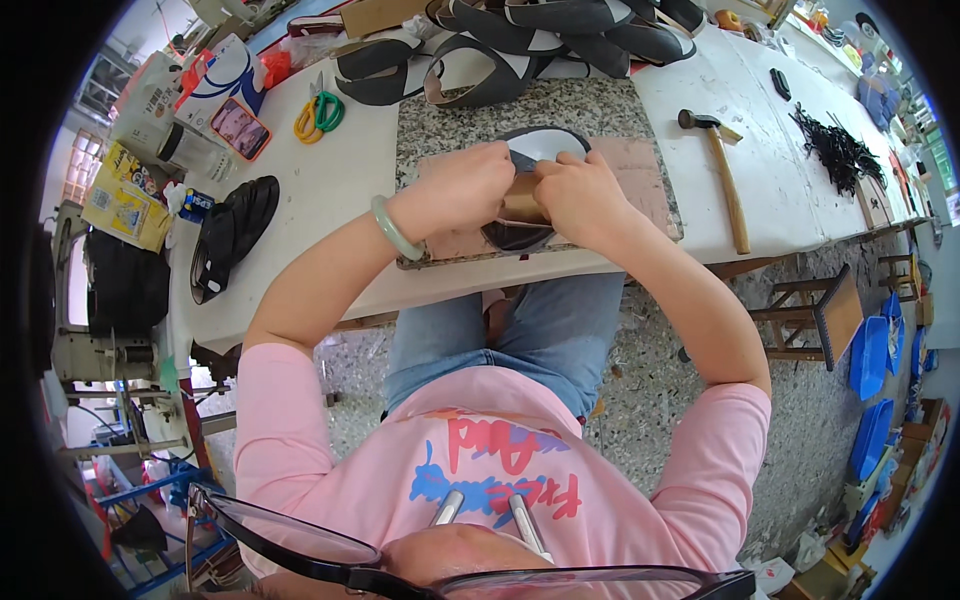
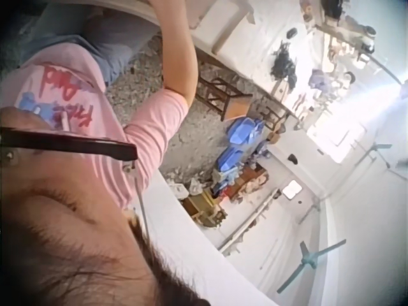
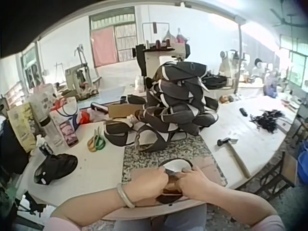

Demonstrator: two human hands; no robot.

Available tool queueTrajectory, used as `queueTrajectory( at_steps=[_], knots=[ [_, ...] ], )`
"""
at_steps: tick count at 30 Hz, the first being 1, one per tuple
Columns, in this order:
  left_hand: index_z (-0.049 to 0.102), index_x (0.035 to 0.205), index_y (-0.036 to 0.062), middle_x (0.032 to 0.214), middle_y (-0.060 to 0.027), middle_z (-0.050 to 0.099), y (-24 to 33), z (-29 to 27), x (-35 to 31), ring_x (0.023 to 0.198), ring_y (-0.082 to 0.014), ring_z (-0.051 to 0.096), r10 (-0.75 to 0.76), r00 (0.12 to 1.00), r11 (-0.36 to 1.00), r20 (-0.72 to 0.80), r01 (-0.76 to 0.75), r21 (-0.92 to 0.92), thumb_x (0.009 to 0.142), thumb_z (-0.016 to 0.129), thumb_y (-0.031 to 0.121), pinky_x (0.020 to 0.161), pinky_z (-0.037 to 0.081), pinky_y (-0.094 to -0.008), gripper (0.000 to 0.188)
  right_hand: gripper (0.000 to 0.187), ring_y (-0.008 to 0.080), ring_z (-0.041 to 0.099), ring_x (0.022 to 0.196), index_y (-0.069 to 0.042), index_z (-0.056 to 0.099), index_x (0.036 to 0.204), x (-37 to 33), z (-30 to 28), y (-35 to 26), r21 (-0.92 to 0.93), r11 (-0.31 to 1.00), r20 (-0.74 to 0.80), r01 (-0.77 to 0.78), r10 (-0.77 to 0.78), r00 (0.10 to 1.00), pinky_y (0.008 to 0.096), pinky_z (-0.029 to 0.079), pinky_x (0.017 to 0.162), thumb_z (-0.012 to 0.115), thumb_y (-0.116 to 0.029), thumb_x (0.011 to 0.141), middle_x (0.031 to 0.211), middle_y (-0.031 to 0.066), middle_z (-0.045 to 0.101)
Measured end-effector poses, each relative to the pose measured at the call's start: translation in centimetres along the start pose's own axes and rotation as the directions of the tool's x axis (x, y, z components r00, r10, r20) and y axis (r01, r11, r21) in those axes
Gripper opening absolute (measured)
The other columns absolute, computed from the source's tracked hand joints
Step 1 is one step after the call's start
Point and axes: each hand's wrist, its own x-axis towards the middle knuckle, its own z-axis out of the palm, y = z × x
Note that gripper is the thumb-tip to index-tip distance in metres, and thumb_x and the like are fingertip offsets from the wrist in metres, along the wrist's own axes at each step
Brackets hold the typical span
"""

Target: Applying adhesive to shoe components and folding the edges during assembly.

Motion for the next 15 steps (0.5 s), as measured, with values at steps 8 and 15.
queueTrajectory(
  at_steps=[8, 15],
  knots=[
    [0.065, 0.075, -0.0023, 0.083, -0.0206, 0.065, 0.9, -1.3, 1.5, 0.079, -0.0356, 0.064, -0.075, 0.975, 0.996, 0.211, 0.083, -0.030, 0.073, 0.066, 0.012, 0.069, 0.051, -0.0427, 0.014, 0.014, 0.0271, 0.064, 0.083, -0.006, 0.061, 0.086, -1.2, 1.9, 0.7, 0.128, 0.981, -0.174, -0.147, 0.169, 0.970, 0.0367, 0.052, 0.069, 0.065, -0.002, 0.073, 0.090, 0.0090, 0.064],
    [0.056, 0.072, -0.0003, 0.086, -0.0112, 0.067, -2.0, 1.7, -2.3, 0.070, -0.0209, 0.063, -0.309, 0.930, 0.780, -0.198, 0.129, -0.613, 0.076, 0.066, 0.012, 0.063, 0.049, -0.0309, 0.016, 0.012, 0.0153, 0.064, 0.083, -0.003, 0.064, 0.084, -5.1, 8.1, 4.7, 0.915, 0.368, -0.164, -0.164, 0.714, 0.681, 0.0302, 0.051, 0.073, 0.073, -0.004, 0.077, 0.086, 0.0090, 0.069]
  ],
)
